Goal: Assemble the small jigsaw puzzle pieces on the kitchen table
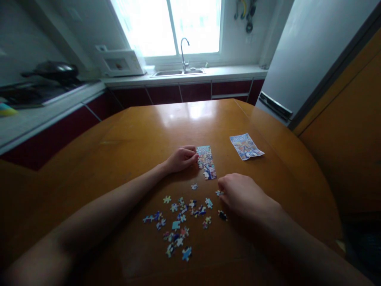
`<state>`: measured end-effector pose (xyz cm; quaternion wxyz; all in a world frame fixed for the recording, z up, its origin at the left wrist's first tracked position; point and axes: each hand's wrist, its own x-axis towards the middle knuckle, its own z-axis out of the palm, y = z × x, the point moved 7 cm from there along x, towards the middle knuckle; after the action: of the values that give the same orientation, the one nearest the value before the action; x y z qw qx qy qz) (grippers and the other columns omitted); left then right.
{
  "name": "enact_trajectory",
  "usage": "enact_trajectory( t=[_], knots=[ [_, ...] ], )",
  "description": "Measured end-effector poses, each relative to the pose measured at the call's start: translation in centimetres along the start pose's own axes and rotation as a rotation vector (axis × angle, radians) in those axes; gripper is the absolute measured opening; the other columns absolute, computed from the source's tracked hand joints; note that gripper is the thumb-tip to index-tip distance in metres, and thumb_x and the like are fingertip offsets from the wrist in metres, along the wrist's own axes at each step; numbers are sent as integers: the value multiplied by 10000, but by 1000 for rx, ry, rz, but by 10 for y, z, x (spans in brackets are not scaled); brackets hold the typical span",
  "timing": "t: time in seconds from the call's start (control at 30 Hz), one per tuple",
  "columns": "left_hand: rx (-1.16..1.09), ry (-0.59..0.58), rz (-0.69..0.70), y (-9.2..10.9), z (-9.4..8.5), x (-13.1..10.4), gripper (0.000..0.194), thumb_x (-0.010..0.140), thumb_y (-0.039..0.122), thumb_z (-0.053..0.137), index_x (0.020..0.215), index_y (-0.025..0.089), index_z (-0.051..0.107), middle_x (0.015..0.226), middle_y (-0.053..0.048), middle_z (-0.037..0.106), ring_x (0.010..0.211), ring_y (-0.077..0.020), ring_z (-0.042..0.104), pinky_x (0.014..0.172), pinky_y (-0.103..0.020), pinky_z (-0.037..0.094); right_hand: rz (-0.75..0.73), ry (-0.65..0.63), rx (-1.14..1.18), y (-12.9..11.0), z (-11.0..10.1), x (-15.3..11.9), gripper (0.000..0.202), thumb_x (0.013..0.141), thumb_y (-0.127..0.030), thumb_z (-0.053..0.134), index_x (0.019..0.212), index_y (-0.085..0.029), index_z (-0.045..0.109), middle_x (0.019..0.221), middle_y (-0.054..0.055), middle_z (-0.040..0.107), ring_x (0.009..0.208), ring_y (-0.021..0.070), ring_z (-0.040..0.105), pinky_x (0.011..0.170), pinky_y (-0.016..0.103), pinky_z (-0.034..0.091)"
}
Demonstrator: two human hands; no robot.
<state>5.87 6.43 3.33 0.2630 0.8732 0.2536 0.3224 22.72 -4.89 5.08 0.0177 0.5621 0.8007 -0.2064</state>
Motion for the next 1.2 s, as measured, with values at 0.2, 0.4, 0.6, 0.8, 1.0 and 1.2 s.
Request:
enact_trajectory(
  t=[0.2,0.4,0.6,0.8,1.0,1.2],
  knots=[
    [18,-40,4,3,1,1,431,971,294,498,577,132,563,675,-5,477,598,-89,437,553,-234,343,-80,-40,-10,-1,6,0,92,781,-117,616,775,-208,603,836,18,650,711,145,569,603,264,312],
    [18,-52,-1,1,1,0,413,978,289,497,609,131,592,709,-16,514,608,-88,450,564,-235,361,-62,-71,59,5,8,5,128,771,-85,584,747,-208,610,775,5,663,658,130,550,580,258,307],
    [25,-46,2,1,1,1,406,972,294,505,618,133,618,699,-17,517,606,-90,455,560,-232,368,-35,-32,77,20,2,15,91,807,-146,618,759,-216,651,762,7,684,639,129,559,565,261,317],
    [23,-38,-9,0,0,1,405,972,307,506,628,136,635,700,-17,518,604,-95,461,564,-244,372,-18,90,84,19,-4,22,79,829,-200,627,802,-234,693,784,14,693,675,148,585,591,272,348],
    [17,-26,-2,-1,1,1,418,974,304,504,609,137,623,689,-17,512,612,-99,467,563,-244,373,-181,165,147,-4,-4,20,110,848,-147,619,833,-214,704,867,28,687,750,140,597,674,260,400],
    [17,-31,5,-1,1,1,427,979,311,498,607,137,616,701,-19,516,617,-97,461,558,-243,371,-498,83,200,-39,3,7,176,932,-150,545,862,-206,696,900,25,664,783,119,575,698,239,410]
  ],
)
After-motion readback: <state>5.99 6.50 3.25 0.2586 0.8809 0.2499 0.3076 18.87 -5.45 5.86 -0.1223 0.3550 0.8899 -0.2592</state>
